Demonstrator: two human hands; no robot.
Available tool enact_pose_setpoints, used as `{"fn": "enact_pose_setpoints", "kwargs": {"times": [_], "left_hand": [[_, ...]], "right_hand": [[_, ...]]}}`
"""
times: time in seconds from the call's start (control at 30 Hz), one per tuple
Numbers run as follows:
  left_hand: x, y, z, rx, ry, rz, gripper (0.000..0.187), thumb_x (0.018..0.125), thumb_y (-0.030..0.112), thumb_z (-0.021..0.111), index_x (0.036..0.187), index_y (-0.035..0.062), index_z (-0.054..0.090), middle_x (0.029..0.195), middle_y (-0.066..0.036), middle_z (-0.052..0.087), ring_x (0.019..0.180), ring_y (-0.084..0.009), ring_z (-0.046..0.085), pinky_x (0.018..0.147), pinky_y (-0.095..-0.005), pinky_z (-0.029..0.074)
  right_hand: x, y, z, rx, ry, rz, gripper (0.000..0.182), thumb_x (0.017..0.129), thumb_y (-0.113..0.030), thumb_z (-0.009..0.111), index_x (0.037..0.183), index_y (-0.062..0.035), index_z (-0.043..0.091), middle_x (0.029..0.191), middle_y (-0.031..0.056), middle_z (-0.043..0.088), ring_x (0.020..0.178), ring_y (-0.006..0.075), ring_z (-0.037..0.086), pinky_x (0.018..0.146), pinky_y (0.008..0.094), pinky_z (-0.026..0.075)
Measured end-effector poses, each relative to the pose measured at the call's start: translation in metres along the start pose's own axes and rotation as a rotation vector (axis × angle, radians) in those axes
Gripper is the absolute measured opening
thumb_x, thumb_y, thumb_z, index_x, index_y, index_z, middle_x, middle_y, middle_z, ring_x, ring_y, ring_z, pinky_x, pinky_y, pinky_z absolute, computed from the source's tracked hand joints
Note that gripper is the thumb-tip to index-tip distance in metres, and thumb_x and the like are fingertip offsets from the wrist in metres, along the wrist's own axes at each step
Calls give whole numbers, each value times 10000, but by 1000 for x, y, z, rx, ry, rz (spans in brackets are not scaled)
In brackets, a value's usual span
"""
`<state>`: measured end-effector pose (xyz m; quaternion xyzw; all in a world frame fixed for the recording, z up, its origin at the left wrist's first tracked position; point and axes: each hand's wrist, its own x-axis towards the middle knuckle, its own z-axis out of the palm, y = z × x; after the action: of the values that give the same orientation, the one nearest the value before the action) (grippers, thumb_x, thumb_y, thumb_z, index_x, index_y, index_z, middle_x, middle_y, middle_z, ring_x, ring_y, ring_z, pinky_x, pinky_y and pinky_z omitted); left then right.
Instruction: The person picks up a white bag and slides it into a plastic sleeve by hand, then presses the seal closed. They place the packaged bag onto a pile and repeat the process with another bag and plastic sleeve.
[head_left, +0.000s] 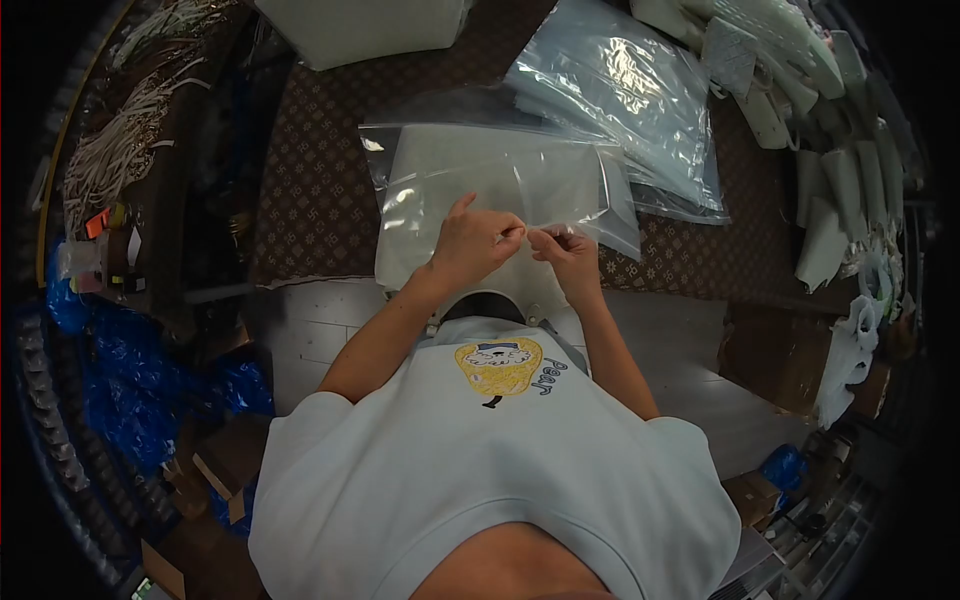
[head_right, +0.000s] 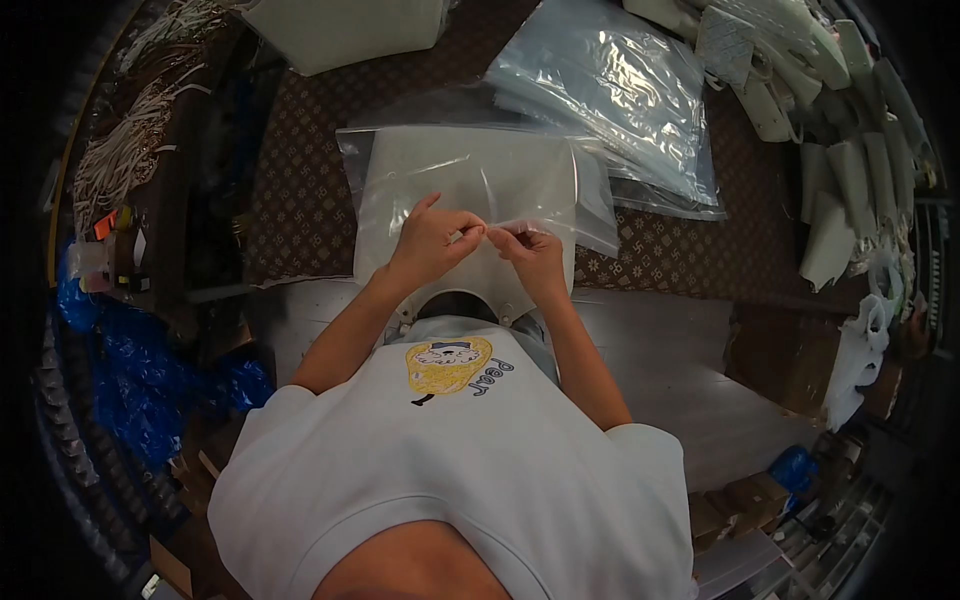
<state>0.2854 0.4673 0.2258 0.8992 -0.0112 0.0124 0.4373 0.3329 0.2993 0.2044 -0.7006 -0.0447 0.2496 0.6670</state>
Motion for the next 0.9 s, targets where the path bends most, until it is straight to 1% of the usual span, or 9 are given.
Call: {"fn": "enact_pose_setpoints", "kwargs": {"times": [0.17, 0.3, 0.4, 0.47, 0.6, 0.67, 0.7, 0.77, 0.9], "left_hand": [[-1, 5, 9, 257, 324, 285, 84, 736, 172, 657, 801, 122, 673, 724, -5, 624, 744, -164, 579, 1009, -480, 270], [1, 0, 12, 163, 296, 230, 81, 721, 154, 673, 793, 116, 675, 767, -10, 625, 781, -171, 568, 946, -427, 322], [1, 6, 13, 116, 384, 257, 51, 720, 113, 668, 770, 104, 670, 736, -10, 610, 750, -179, 562, 850, -373, 359], [5, 15, 7, 83, 526, 297, 59, 711, 95, 670, 770, 99, 660, 731, -6, 598, 736, -182, 550, 804, -343, 365], [12, 16, -16, 199, 568, 262, 83, 700, 91, 676, 780, 103, 656, 738, -4, 592, 742, -183, 547, 804, -340, 368], [15, 13, -21, 307, 490, 326, 101, 696, 94, 679, 792, 104, 651, 759, -2, 595, 752, -179, 550, 803, -343, 368], [16, 16, -22, 306, 486, 334, 101, 696, 94, 679, 792, 104, 651, 759, -2, 595, 752, -179, 550, 803, -343, 368], [12, 26, -23, 321, 420, 424, 96, 699, 104, 675, 791, 107, 648, 756, 2, 591, 754, -175, 553, 809, -345, 371], [1, 11, -36, 491, 343, 340, 25, 721, 131, 650, 739, 122, 635, 753, 2, 584, 766, -179, 547, 792, -344, 370]], "right_hand": [[-2, -7, 6, 122, 42, 36, 154, 833, -125, 604, 776, 14, 636, 742, 23, 617, 643, 72, 557, 588, 197, 460], [1, 1, 12, 175, 61, 21, 155, 828, -127, 606, 772, 17, 624, 744, 25, 619, 633, 76, 557, 579, 203, 461], [6, 13, 12, 202, 68, 36, 144, 835, -154, 603, 809, -12, 611, 756, 47, 627, 619, 83, 563, 584, 217, 483], [11, 30, 4, 103, 58, 271, 174, 819, -188, 620, 830, -15, 606, 752, 40, 619, 608, 85, 561, 553, 241, 473], [-27, -41, 4, -253, -152, 390, 168, 756, -203, 682, 806, -53, 626, 705, 32, 600, 592, 108, 564, 551, 235, 459], [-38, -73, 10, -847, 157, -558, 205, 725, -224, 709, 857, -92, 625, 723, 19, 587, 644, 153, 581, 559, 279, 470], [-30, -74, 8, -845, 166, -557, 205, 725, -224, 709, 857, -92, 625, 723, 19, 587, 644, 153, 581, 559, 279, 470], [-3, -72, -3, -1167, 288, -742, 184, 697, -211, 719, 834, -120, 637, 740, 20, 589, 689, 193, 592, 582, 299, 476], [7, -79, -17, -1179, 160, -677, 92, 716, -178, 691, 735, -107, 636, 731, 6, 586, 699, 205, 594, 598, 313, 474]]}}
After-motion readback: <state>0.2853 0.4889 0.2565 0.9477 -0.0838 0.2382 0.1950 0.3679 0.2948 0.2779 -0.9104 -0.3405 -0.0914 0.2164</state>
